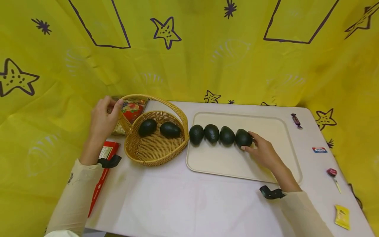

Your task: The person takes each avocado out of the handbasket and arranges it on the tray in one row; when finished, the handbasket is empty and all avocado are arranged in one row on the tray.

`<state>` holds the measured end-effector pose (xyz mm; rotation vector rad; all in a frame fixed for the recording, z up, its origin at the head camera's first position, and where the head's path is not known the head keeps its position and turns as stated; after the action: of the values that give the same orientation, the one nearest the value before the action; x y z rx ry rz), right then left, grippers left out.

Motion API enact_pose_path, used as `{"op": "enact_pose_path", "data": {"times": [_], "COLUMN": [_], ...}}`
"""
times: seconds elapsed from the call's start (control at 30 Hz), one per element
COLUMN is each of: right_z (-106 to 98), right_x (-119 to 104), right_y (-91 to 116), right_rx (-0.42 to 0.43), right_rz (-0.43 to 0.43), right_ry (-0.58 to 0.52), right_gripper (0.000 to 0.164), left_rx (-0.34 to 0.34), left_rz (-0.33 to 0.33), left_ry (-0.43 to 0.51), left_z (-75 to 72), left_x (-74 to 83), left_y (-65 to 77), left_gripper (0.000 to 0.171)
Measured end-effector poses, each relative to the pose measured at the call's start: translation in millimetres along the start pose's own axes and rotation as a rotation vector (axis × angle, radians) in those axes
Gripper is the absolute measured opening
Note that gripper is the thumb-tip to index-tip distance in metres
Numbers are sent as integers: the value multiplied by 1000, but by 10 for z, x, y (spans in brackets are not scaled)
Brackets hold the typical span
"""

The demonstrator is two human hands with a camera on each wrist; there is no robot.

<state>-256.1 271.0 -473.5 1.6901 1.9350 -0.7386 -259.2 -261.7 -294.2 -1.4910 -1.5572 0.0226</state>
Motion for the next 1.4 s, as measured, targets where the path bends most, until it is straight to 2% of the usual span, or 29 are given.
{"op": "enact_pose_path", "data": {"times": [0.3, 0.63, 0.93, 1.1, 1.27, 1.4], "right_z": [11, -40, -140, -188, -129, 13], "right_x": [21, -55, -182, -460, -938, -1353], "right_y": [6, 4, -38, -55, -20, 29], "right_rx": [-7, 27, 34, 66, 55, 31], "right_rz": [-10, -68, -47, -69, -146, -245], "right_ry": [7, 16, 56, 69, 34, 5], "right_gripper": [86, 86, 94, 91, 77, 61], "left_rx": [-2, -9, -7, -10, -16, -19], "left_rz": [-6, -17, -13, -19, -30, -29], "left_ry": [3, -3, 1, -1, -3, -5], "left_z": [3, 10, 15, 15, 11, 3], "left_x": [2, -6, -10, -3, -14, -17], "left_y": [0, 2, -11, -8, -7, -7], "left_gripper": [52, 51, 51, 52, 53, 53]}}
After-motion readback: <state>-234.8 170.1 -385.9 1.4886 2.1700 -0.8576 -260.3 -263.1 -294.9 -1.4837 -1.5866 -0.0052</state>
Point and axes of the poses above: each hand's wrist, its own y-axis away from the middle knuckle, its own z-axis out of the palm, x = y × z, the point moved 10 cm from there along -y, towards the middle knuckle, and after that the axes turned 13 degrees about x, right-handed, at the moved point
